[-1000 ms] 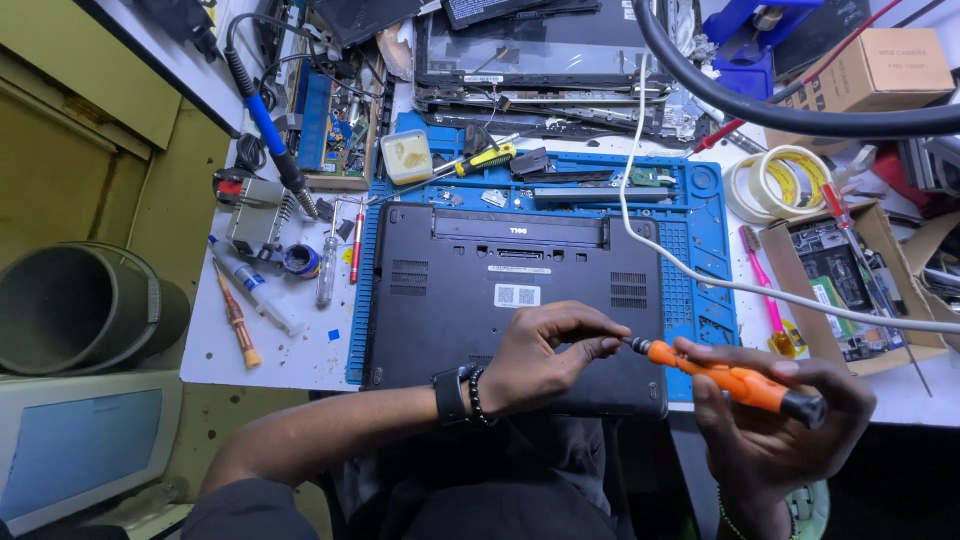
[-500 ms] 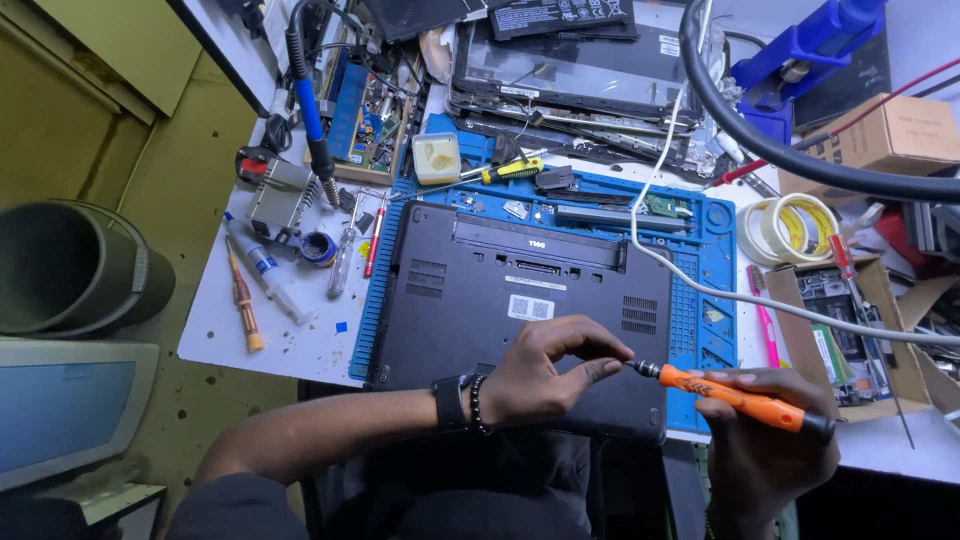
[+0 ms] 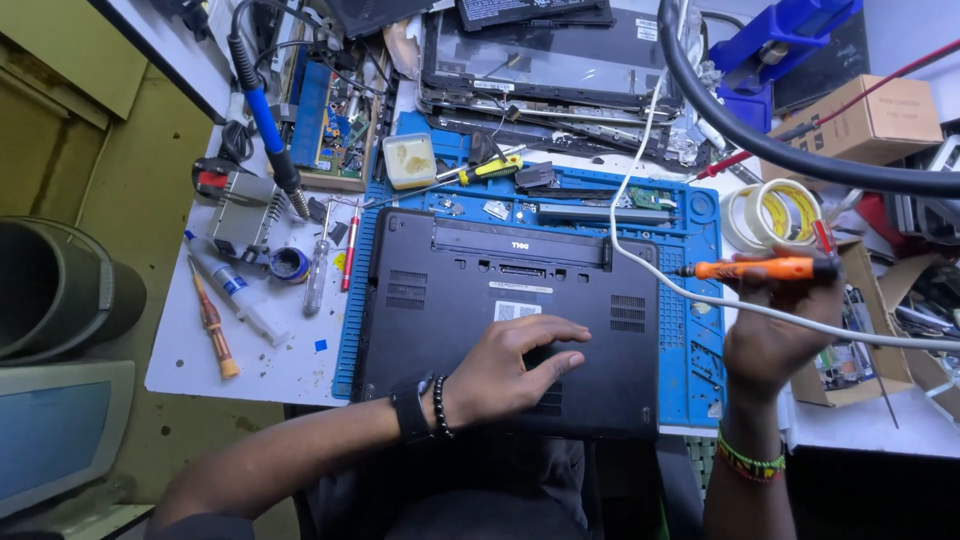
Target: Finalizing the assembly of a laptop by attaching and screwing in the back cover.
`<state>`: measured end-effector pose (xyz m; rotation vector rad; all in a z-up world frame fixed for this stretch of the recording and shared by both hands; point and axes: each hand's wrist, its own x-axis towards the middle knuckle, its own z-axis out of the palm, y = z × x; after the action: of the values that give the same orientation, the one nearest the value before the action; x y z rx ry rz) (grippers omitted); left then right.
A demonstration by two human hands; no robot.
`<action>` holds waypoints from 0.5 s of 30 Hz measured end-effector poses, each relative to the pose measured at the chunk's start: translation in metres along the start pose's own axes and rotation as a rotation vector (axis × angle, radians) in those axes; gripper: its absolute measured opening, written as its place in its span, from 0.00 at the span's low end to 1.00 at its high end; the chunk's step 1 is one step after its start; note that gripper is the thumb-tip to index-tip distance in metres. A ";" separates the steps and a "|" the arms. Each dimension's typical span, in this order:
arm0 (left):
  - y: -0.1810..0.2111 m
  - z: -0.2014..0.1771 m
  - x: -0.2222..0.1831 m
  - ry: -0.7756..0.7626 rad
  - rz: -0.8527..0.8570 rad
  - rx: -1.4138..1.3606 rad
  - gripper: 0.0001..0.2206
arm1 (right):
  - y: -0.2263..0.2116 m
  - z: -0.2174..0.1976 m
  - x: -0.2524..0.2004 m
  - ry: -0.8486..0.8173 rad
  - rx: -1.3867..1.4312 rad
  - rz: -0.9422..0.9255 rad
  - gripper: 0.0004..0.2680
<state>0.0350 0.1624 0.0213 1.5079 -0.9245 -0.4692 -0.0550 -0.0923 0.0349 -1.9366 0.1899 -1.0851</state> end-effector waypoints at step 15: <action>-0.014 -0.001 -0.001 -0.093 -0.070 0.033 0.11 | 0.029 0.024 0.014 -0.017 -0.265 -0.019 0.09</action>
<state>0.0388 0.1626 0.0073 1.5631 -0.9579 -0.5812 -0.0205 -0.1018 0.0167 -2.1854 0.3205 -1.1001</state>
